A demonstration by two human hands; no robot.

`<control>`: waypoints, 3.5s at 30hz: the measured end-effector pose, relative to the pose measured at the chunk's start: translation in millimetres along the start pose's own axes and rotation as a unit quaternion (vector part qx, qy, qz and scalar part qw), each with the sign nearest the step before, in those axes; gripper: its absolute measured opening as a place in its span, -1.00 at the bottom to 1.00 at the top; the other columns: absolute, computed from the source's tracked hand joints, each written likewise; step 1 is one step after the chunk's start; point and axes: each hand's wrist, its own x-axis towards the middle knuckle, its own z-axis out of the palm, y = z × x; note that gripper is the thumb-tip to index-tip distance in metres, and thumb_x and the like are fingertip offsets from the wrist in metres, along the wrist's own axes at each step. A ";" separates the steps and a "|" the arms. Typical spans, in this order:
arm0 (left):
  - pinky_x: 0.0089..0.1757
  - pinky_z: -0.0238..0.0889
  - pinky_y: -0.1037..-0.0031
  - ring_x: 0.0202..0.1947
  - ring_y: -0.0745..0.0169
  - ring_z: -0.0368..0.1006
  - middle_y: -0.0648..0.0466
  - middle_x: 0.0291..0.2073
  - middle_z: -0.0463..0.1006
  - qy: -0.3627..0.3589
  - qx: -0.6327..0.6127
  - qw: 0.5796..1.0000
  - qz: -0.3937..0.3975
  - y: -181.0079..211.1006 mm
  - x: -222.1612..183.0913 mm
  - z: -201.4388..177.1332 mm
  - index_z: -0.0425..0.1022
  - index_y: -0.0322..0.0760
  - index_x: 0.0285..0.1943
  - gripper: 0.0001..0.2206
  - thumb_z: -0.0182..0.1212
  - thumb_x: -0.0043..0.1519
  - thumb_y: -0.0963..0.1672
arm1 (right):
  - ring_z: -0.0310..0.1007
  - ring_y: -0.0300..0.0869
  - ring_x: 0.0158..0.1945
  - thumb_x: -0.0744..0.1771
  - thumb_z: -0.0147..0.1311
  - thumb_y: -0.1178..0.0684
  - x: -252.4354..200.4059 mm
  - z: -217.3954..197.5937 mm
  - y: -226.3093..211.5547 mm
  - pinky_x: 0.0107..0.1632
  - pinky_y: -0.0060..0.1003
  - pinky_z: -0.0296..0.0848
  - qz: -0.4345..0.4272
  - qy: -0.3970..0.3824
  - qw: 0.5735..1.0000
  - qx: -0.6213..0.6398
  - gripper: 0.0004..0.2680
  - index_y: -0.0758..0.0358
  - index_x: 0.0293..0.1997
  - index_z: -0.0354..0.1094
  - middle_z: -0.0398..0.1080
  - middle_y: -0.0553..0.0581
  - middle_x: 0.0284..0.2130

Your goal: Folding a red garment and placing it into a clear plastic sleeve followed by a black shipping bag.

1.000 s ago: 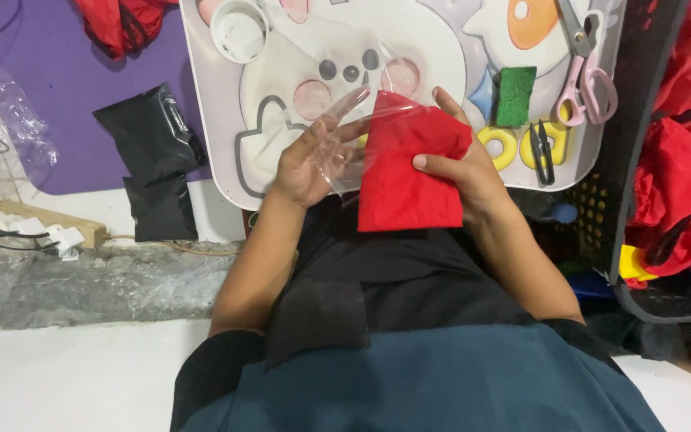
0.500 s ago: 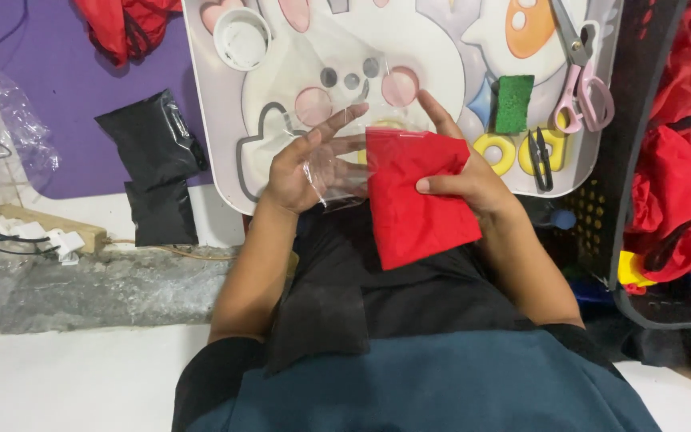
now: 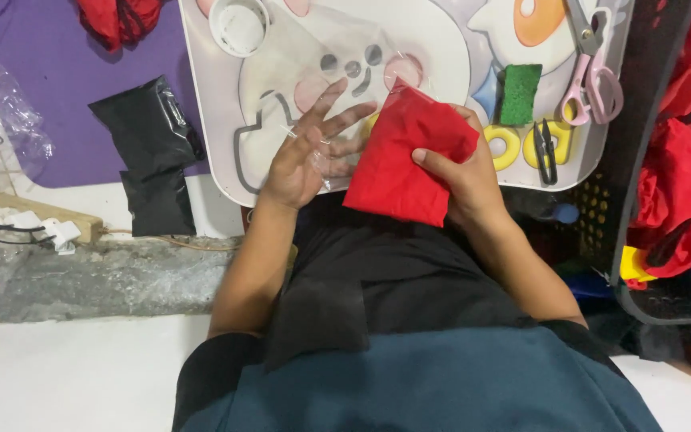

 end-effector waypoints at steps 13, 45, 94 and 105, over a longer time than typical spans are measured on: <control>0.18 0.51 0.17 0.48 -0.02 0.16 -0.17 0.42 0.29 0.027 0.031 0.998 0.040 2.4 -10.2 29.1 -0.04 0.04 0.64 -0.27 0.32 0.33 -0.08 | 0.53 -0.14 0.01 0.28 0.29 0.15 -11.0 34.5 -3.0 0.07 -0.27 0.57 -0.040 0.066 0.995 0.071 -0.68 0.29 0.12 0.34 0.52 0.13 -0.07; -0.30 0.55 0.32 -0.37 0.23 0.60 0.07 -0.32 0.63 0.207 -0.086 0.972 0.064 -6.8 32.3 89.1 0.57 -0.18 0.02 -0.68 0.50 0.11 -0.23 | 0.60 0.00 -0.04 0.33 0.28 0.18 1.5 48.0 -10.6 0.02 0.03 0.64 -0.062 0.033 0.989 0.134 -0.73 0.27 0.14 0.40 0.52 0.20 -0.08; 0.03 0.48 0.25 -0.04 0.15 0.58 -0.04 -0.02 0.63 0.085 -0.091 0.970 0.211 -7.3 47.4 97.9 0.39 -0.22 0.31 -0.47 0.48 0.15 -0.25 | 0.54 -0.04 0.02 0.37 0.20 0.20 25.2 64.7 -5.7 0.17 0.19 0.52 -0.208 0.006 0.947 0.244 -0.68 0.20 0.29 0.31 0.50 0.15 -0.01; 0.10 0.43 0.27 0.11 0.25 0.50 0.00 0.07 0.62 0.050 0.018 0.980 0.191 -21.2 41.0 111.5 0.46 -0.30 0.31 -0.50 0.44 0.15 -0.30 | 0.61 -0.01 -0.01 0.38 0.20 0.11 10.9 82.3 -43.6 0.07 0.04 0.66 -0.205 0.050 0.954 0.211 -0.75 0.15 0.18 0.35 0.52 0.19 -0.06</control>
